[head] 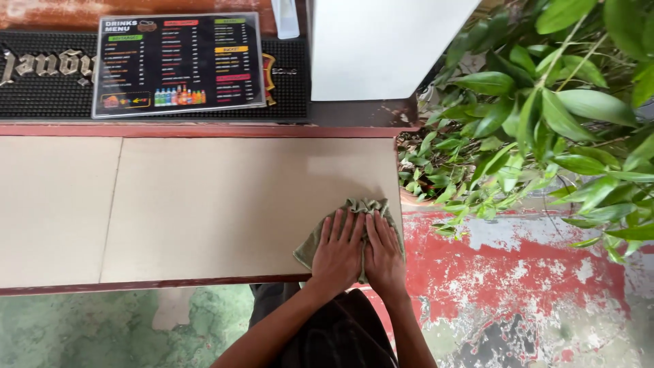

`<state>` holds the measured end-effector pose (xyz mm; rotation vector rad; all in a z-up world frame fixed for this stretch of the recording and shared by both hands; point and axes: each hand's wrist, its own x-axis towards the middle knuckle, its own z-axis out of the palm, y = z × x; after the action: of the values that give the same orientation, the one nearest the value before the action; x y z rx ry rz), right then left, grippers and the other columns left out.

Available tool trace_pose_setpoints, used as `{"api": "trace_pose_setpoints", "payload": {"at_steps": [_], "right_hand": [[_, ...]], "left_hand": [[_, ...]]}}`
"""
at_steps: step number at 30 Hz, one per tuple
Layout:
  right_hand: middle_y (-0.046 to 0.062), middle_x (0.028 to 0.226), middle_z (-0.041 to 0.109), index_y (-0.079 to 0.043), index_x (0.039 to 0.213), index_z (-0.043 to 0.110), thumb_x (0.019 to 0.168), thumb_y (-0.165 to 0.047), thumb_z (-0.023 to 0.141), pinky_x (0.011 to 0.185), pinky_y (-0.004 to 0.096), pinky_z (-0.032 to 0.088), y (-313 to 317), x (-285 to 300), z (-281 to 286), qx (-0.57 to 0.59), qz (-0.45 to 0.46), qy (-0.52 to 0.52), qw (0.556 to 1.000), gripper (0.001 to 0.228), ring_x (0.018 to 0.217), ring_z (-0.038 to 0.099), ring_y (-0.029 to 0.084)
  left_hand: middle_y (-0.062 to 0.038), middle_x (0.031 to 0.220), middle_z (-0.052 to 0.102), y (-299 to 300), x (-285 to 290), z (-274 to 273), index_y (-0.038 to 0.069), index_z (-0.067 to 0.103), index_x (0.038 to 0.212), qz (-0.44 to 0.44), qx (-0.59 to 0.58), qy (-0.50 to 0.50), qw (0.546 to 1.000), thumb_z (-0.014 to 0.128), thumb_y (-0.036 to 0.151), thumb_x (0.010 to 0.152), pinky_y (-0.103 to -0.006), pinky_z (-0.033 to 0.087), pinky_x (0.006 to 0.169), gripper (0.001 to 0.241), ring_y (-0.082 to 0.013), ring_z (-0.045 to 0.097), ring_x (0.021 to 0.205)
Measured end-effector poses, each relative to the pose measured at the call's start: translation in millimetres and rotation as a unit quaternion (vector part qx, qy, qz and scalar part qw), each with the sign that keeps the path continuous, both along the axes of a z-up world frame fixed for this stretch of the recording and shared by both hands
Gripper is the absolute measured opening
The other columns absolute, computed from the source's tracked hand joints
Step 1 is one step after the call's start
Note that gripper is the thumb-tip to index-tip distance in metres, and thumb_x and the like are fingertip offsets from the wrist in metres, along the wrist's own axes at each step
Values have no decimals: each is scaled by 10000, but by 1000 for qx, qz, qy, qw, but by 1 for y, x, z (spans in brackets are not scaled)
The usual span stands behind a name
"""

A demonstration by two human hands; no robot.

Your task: Wiping down a bar counter with a damp cloth and then rinsing the cloth.

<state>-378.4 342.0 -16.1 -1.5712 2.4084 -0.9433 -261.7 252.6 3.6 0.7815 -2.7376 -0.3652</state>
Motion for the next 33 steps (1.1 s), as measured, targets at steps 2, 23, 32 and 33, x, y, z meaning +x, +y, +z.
{"api": "trace_pose_setpoints", "payload": {"at_steps": [2, 23, 32, 33], "right_hand": [[184, 1598, 446, -83, 1539, 460, 963, -142, 492, 1218, 499, 307, -11, -14, 6, 0, 3, 23, 1000, 580, 1472, 418, 399], [198, 1636, 341, -40, 1558, 384, 972, -258, 456, 1230, 504, 249, 16, -6, 2, 73, 9, 95, 993, 630, 1510, 318, 395], [201, 1658, 304, -25, 1585, 348, 1004, -280, 437, 1242, 497, 261, -53, -49, -7, 78, 4, 142, 987, 640, 1525, 316, 381], [204, 1665, 307, -22, 1596, 348, 1023, -275, 432, 1265, 494, 268, -63, -58, -13, 55, -6, 155, 986, 632, 1537, 324, 383]], "left_hand": [[-228, 1625, 345, -10, -11, -2, 16, 320, 1583, -6, -16, -8, 1000, 464, 272, 973, -562, 145, 1239, 678, -431, 255, 1528], [-205, 1606, 389, 9, 13, 5, 96, 369, 1577, 31, -8, 11, 999, 465, 368, 1040, -519, 203, 1227, 609, -389, 323, 1500], [-174, 1618, 404, -41, -28, -12, 113, 383, 1588, 51, -13, 39, 998, 421, 311, 1053, -532, 215, 1240, 572, -373, 341, 1509], [-164, 1617, 412, -52, -38, -18, 125, 384, 1590, 54, -26, 52, 997, 420, 306, 1055, -530, 224, 1244, 566, -369, 355, 1508]]}}
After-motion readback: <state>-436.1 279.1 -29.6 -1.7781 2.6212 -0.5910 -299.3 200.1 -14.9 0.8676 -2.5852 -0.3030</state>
